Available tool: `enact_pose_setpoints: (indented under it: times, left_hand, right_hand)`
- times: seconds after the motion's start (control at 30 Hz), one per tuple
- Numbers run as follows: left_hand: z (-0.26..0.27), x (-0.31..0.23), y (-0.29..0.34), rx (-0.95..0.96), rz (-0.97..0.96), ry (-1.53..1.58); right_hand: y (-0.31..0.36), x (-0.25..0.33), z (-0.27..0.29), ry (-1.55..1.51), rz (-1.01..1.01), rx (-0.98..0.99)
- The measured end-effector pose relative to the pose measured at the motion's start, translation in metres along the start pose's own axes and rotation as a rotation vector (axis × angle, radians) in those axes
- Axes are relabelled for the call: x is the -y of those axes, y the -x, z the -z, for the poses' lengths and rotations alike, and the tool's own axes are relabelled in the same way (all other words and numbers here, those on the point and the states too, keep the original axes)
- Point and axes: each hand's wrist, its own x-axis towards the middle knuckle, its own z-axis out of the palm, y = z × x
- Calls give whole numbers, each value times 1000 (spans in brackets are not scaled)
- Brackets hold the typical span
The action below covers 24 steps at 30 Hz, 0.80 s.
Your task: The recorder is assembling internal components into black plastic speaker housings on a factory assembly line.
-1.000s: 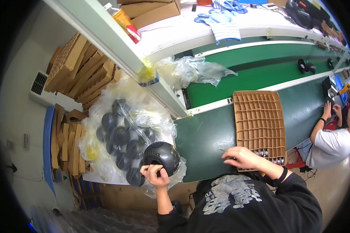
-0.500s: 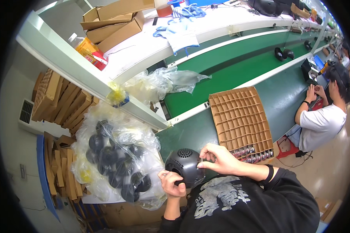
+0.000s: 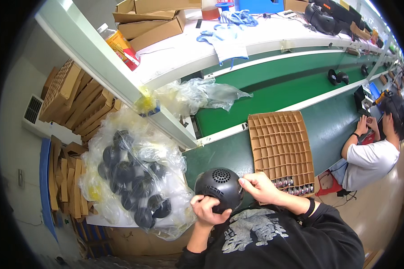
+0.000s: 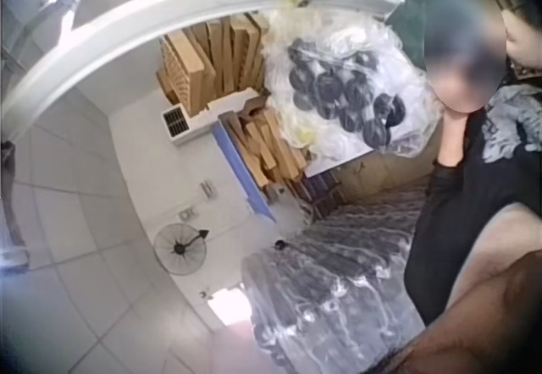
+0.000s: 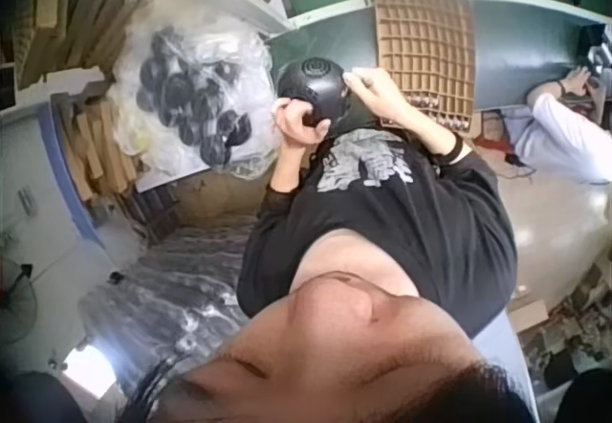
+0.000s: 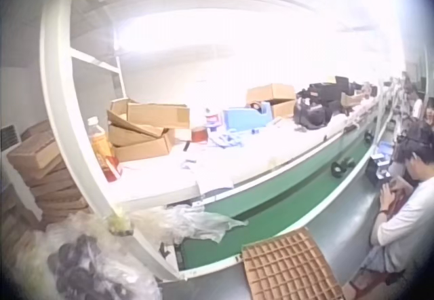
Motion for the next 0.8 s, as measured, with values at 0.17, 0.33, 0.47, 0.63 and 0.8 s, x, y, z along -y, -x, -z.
enact_pose_setpoints:
  times: [0.17,0.33,0.47,0.63,0.8]
  left_hand:
    - [-19,-1,15,63,643,382]
    - [-20,9,-11,-113,1089,754]
    - [-23,55,25,-240,1076,568]
    - [14,49,48,-199,1020,494]
    - [32,36,56,-311,1051,644]
  right_hand:
    - [-6,5,-6,154,41,-66]
    - [9,14,-21,500,595,360]
    - [23,85,-42,112,1188,455]
    - [-71,79,-12,507,830,-20]
    - [-181,109,-25,602,732,-317]
